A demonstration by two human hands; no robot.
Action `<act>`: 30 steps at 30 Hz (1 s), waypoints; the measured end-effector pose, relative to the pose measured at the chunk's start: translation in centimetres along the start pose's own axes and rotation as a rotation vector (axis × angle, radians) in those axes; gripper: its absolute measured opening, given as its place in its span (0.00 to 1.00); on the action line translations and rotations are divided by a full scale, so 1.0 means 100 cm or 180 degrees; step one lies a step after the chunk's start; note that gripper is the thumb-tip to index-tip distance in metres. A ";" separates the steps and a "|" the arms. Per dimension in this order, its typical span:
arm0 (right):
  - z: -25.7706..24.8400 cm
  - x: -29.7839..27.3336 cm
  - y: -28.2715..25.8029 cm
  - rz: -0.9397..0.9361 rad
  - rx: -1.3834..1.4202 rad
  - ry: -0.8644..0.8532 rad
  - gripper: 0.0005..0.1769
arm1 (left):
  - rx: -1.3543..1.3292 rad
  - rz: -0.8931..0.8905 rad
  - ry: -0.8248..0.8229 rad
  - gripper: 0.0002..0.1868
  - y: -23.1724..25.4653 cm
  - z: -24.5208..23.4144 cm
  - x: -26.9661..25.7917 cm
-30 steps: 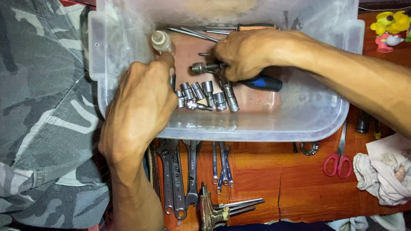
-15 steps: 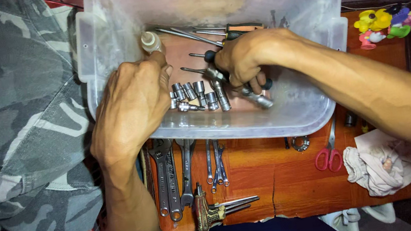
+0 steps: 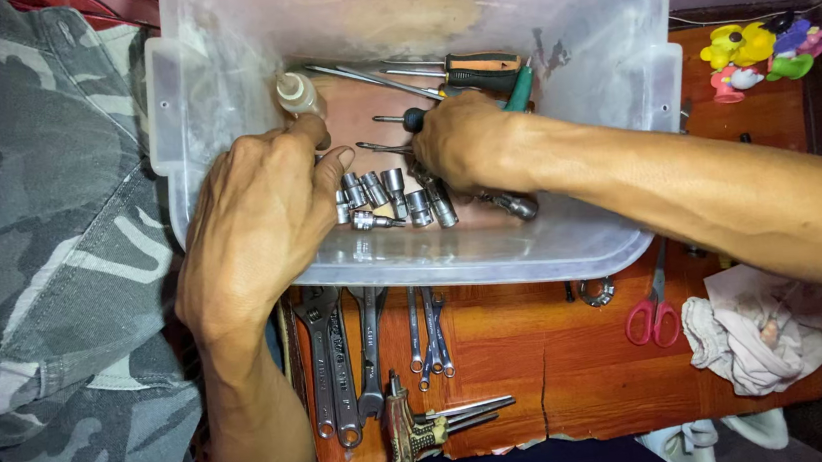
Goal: The person wipes various tools with a white cloth and places them into a clear plastic container on a wooden table. The person handles socket bits, screwdrivers, pliers, scissors, and wrenches one at a time, cleaning each before storing it.
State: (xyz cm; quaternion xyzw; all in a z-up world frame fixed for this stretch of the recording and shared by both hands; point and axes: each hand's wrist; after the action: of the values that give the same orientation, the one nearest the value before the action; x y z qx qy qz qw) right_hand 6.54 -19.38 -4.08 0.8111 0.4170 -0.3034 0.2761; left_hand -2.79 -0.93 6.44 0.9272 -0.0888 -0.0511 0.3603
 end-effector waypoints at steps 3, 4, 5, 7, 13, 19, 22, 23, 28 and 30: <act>-0.004 0.001 0.004 -0.0065 -0.0088 -0.0080 0.17 | -0.0005 0.0051 0.0017 0.13 0.001 -0.001 -0.001; -0.005 -0.001 0.006 -0.0089 -0.0159 -0.0032 0.15 | 0.0000 0.0105 0.0042 0.13 0.002 -0.001 -0.001; -0.007 -0.003 0.008 -0.0032 -0.0105 -0.0056 0.15 | 0.0003 0.0015 -0.0001 0.13 0.003 0.000 -0.001; -0.013 -0.006 0.013 0.0083 -0.0009 -0.0097 0.14 | 0.0010 -0.0165 -0.0074 0.14 0.004 0.000 0.001; -0.031 -0.020 0.056 -0.0191 0.1260 0.0945 0.14 | -0.0115 0.0326 0.0109 0.10 0.001 0.001 -0.001; -0.019 -0.075 0.087 -0.0109 0.2928 0.2190 0.08 | 0.0102 0.0396 0.0650 0.08 -0.006 0.007 -0.007; 0.009 -0.116 0.072 -0.0076 0.4106 0.2933 0.10 | -0.0268 0.0572 0.1159 0.10 -0.013 0.009 -0.017; 0.015 -0.129 0.070 -0.0140 0.4505 0.3234 0.11 | -0.0227 0.0665 0.1489 0.10 -0.016 0.011 -0.021; 0.087 -0.191 -0.006 -0.0193 0.5829 0.4716 0.19 | -0.0176 0.1383 0.2639 0.11 -0.021 0.023 -0.032; 0.118 -0.206 -0.040 0.0503 0.5992 0.5020 0.17 | 0.0001 0.1701 0.2822 0.10 -0.015 0.031 -0.038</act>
State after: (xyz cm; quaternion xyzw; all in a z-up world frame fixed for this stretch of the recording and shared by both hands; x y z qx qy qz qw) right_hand -9.63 -36.15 2.19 0.6784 0.0381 0.1047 -0.7262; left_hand -6.79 -1.12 3.31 0.8048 -0.1614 0.4405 0.3636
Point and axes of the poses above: each hand's wrist, its own x-axis towards the middle knuckle, its own z-axis out of the palm, y = z × x, and after that the axes turned 12 degrees about -x, right-handed
